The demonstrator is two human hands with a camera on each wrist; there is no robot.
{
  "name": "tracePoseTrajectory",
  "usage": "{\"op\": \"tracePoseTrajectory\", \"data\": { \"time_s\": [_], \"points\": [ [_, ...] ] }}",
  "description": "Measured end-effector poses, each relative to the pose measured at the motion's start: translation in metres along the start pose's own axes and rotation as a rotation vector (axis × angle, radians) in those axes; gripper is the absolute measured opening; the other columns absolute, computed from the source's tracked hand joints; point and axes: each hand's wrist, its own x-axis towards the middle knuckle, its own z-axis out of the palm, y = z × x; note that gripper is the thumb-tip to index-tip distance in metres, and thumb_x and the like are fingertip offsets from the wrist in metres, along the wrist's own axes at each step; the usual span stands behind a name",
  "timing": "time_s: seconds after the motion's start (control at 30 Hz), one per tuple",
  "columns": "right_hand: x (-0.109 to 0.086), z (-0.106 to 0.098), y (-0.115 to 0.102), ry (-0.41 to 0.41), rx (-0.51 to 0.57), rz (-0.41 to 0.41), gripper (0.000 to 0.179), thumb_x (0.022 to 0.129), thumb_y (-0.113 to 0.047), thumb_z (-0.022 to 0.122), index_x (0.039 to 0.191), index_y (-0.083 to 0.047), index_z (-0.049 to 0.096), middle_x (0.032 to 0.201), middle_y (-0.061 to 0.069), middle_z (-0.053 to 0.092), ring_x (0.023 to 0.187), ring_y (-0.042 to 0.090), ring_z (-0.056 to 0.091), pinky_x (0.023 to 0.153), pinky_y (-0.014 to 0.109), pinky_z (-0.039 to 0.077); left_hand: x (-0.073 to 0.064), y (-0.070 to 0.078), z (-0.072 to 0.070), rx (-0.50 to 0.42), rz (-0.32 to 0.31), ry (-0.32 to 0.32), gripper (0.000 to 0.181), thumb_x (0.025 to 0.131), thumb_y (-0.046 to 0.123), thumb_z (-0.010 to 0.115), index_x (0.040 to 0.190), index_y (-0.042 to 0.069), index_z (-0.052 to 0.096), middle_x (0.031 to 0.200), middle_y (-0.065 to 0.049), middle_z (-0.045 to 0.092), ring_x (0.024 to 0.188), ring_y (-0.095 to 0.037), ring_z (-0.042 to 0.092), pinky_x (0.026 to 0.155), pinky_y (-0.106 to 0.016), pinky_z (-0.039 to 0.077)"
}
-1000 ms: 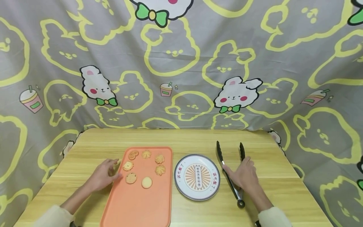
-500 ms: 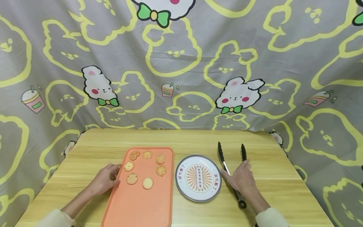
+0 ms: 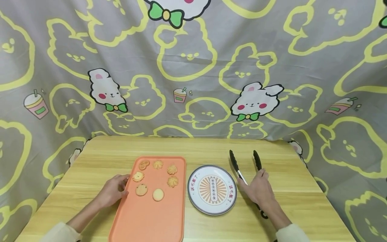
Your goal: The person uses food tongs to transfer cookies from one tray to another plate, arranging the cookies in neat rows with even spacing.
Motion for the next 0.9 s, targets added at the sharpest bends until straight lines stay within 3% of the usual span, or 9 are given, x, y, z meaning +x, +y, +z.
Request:
{"op": "tracePoseTrajectory", "data": {
  "time_s": [0.27,0.47,0.7,0.9],
  "points": [
    [0.001,-0.01,-0.007,0.053,0.016,-0.072,0.114,0.084,-0.068,0.051,0.133,0.028,0.013,0.127,0.051,0.026,0.099,0.062,0.049,0.08,0.061,0.047,0.0,-0.002,-0.001,-0.005,0.005,-0.015,0.057,0.075,-0.005,0.07,0.129,-0.007,0.052,0.103,-0.013,0.059,0.077,-0.013,0.051,0.061,-0.021,0.042],
    [0.001,-0.016,-0.019,0.129,-0.006,-0.149,0.11,0.084,-0.067,0.053,0.138,0.023,0.018,0.13,0.048,0.032,0.112,0.062,0.042,0.09,0.064,0.041,0.001,-0.003,-0.002,-0.011,0.009,-0.022,0.058,0.074,-0.004,0.071,0.129,-0.007,0.052,0.102,-0.013,0.059,0.076,-0.012,0.05,0.062,-0.02,0.042],
    [0.002,-0.021,-0.041,0.237,-0.01,-0.293,0.098,0.082,-0.059,0.062,0.138,0.015,0.03,0.12,0.038,0.047,0.095,0.049,0.057,0.078,0.057,0.048,0.0,-0.004,-0.004,-0.027,0.004,-0.038,0.059,0.073,-0.003,0.073,0.129,-0.007,0.052,0.102,-0.012,0.058,0.077,-0.013,0.05,0.062,-0.021,0.042],
    [0.001,-0.019,-0.058,0.197,-0.025,-0.379,0.097,0.081,-0.06,0.063,0.14,0.01,0.032,0.121,0.031,0.049,0.087,0.035,0.06,0.072,0.05,0.051,0.001,-0.006,-0.007,-0.065,0.011,-0.064,0.065,0.072,-0.002,0.076,0.13,-0.01,0.049,0.105,-0.015,0.058,0.076,-0.013,0.052,0.061,-0.02,0.043]
  ]
}}
